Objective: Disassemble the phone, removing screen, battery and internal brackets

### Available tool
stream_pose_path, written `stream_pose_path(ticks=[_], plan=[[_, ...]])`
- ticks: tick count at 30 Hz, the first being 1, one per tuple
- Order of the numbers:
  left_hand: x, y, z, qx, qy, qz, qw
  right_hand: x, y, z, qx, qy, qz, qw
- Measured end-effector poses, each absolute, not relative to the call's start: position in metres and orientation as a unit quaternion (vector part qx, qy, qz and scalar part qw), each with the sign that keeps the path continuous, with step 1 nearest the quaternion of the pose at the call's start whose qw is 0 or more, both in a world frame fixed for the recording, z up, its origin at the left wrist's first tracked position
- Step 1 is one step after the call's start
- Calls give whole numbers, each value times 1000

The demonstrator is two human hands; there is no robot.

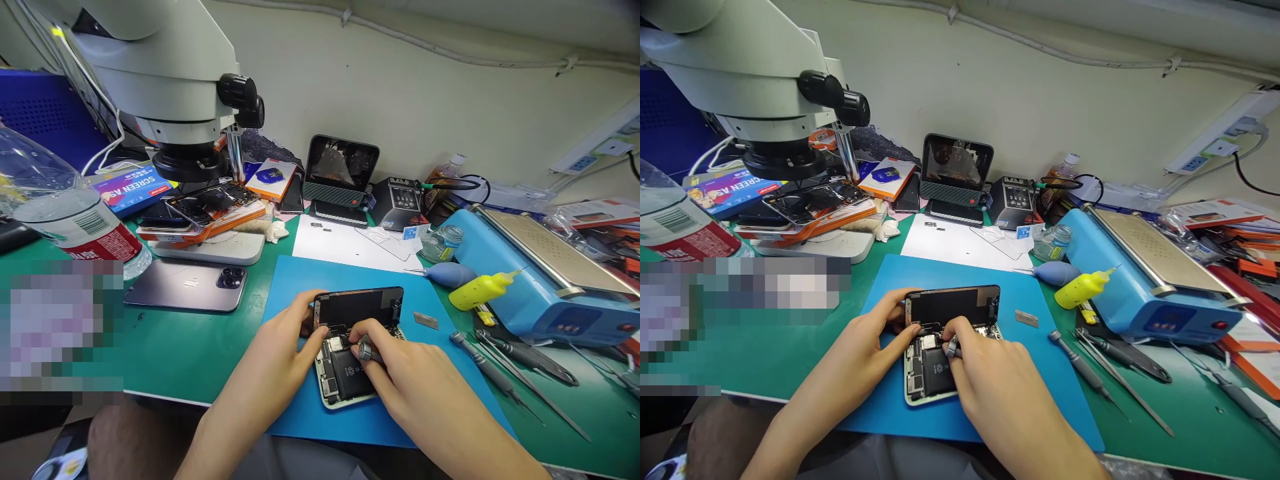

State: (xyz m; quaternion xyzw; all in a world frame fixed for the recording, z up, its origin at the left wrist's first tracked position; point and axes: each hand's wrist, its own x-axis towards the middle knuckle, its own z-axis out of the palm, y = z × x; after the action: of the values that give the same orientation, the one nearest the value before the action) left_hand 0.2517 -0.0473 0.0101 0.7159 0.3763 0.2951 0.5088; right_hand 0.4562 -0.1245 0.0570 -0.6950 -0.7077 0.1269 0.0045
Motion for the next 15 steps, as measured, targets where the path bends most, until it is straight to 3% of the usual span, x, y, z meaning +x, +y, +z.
stream_pose_path(ticks=[9, 15], plan=[[252, -46, 9, 714, 369, 294, 517, 450, -117, 66, -686, -716, 104, -79], [252, -47, 8, 718, 370, 290, 513, 447, -116, 65, -689, -715, 90, -74]])
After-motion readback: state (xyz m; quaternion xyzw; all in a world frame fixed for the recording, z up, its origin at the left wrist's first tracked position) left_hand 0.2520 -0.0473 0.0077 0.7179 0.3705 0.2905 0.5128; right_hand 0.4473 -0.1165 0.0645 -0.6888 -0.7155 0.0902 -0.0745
